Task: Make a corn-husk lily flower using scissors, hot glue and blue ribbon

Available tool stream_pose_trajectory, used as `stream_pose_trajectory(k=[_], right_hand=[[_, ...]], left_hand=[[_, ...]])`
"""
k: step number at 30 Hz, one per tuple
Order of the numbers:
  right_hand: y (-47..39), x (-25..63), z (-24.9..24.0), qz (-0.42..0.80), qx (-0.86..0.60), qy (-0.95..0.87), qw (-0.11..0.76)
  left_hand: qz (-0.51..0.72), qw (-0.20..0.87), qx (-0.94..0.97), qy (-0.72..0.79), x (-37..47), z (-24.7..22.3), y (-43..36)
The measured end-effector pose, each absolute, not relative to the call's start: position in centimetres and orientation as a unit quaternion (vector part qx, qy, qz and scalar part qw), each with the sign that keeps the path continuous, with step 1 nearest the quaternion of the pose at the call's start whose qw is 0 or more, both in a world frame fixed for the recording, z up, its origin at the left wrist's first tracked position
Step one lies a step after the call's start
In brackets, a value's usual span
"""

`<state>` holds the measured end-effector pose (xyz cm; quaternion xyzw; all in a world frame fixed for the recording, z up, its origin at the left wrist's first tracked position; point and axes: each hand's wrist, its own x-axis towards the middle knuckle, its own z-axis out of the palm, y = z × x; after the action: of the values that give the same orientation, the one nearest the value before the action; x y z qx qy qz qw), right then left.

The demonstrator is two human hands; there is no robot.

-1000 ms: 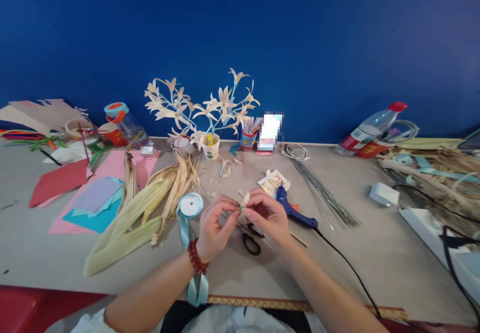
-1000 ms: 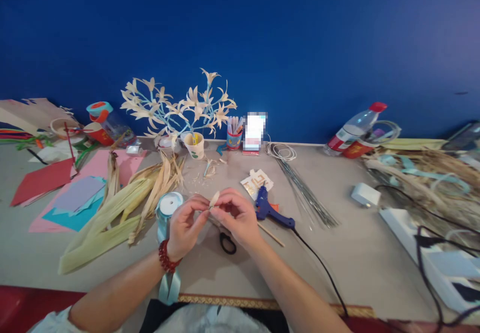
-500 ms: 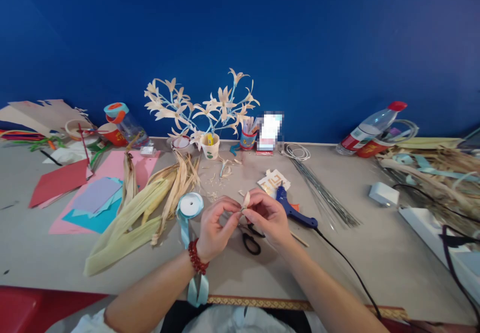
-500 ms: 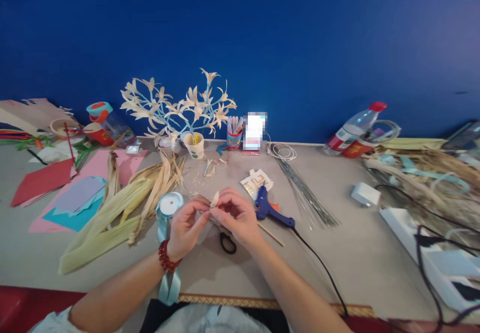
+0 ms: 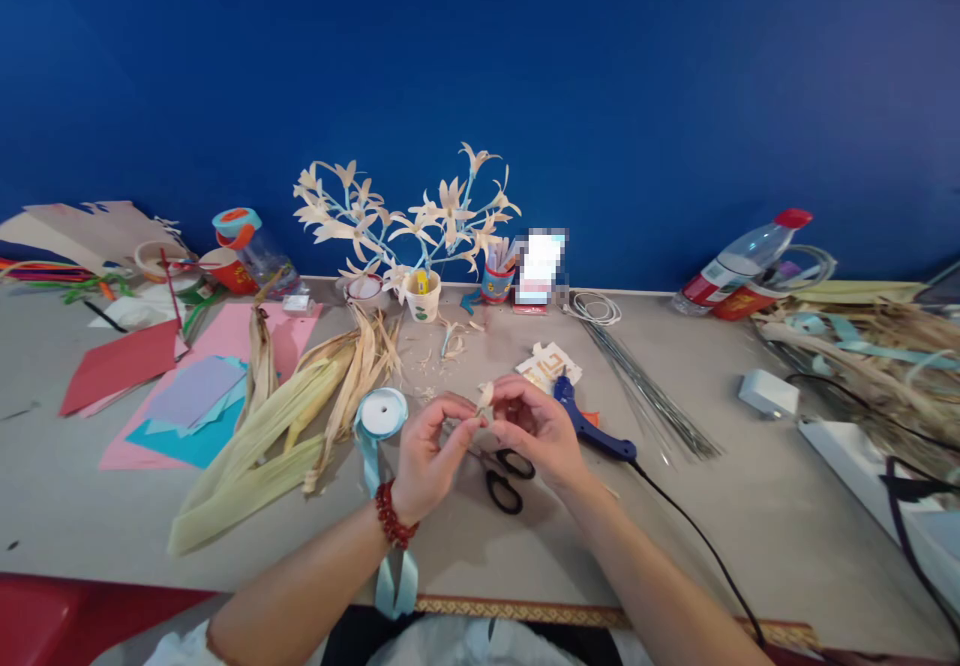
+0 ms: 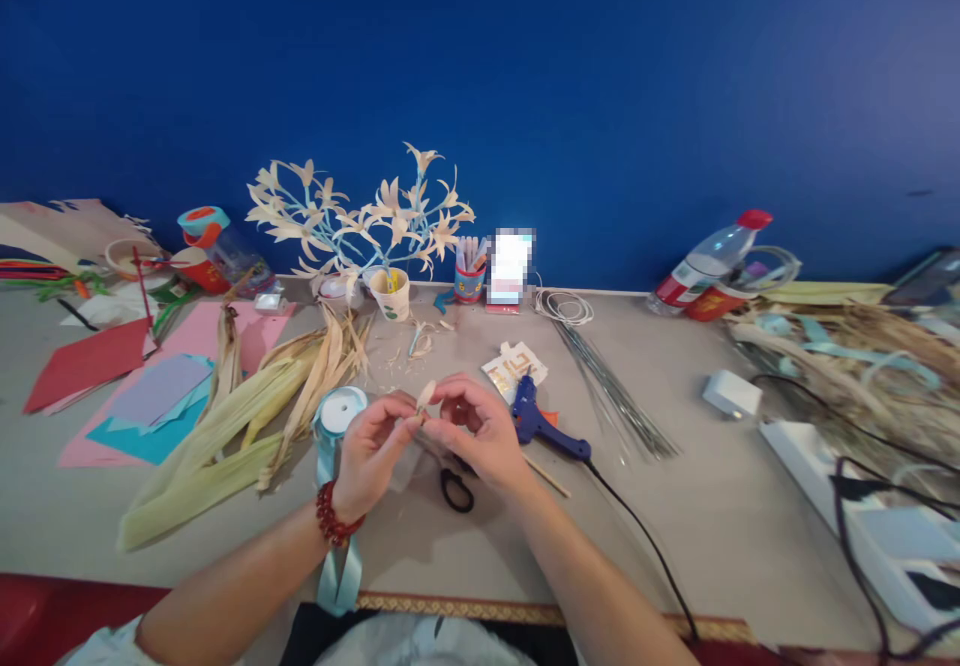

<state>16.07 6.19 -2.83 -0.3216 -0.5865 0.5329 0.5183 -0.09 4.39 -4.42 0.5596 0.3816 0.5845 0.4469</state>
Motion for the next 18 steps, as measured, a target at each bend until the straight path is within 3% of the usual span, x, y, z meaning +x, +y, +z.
stream_pose_trajectory(k=[5, 7, 14, 18], right_hand=[[7.1, 17.0, -2.3, 0.434, -0.439, -0.568, 0.544], [7.4, 18.2, -1.7, 0.372, -0.477, -0.605, 0.518], [6.2, 26.5, -1.5, 0.135, -0.613, -0.756, 0.187], [4.9, 29.1, -3.1, 0.136, -0.619, -0.770, 0.076]], left_hand=[[0.655, 0.460, 0.420, 0.428, -0.7, -4.9, 6.0], [0.665, 0.458, 0.394, 0.438, -0.9, -5.2, 6.6], [0.651, 0.465, 0.391, 0.454, -0.9, -5.5, 6.9], [0.644, 0.472, 0.404, 0.447, -0.7, -5.5, 6.6]])
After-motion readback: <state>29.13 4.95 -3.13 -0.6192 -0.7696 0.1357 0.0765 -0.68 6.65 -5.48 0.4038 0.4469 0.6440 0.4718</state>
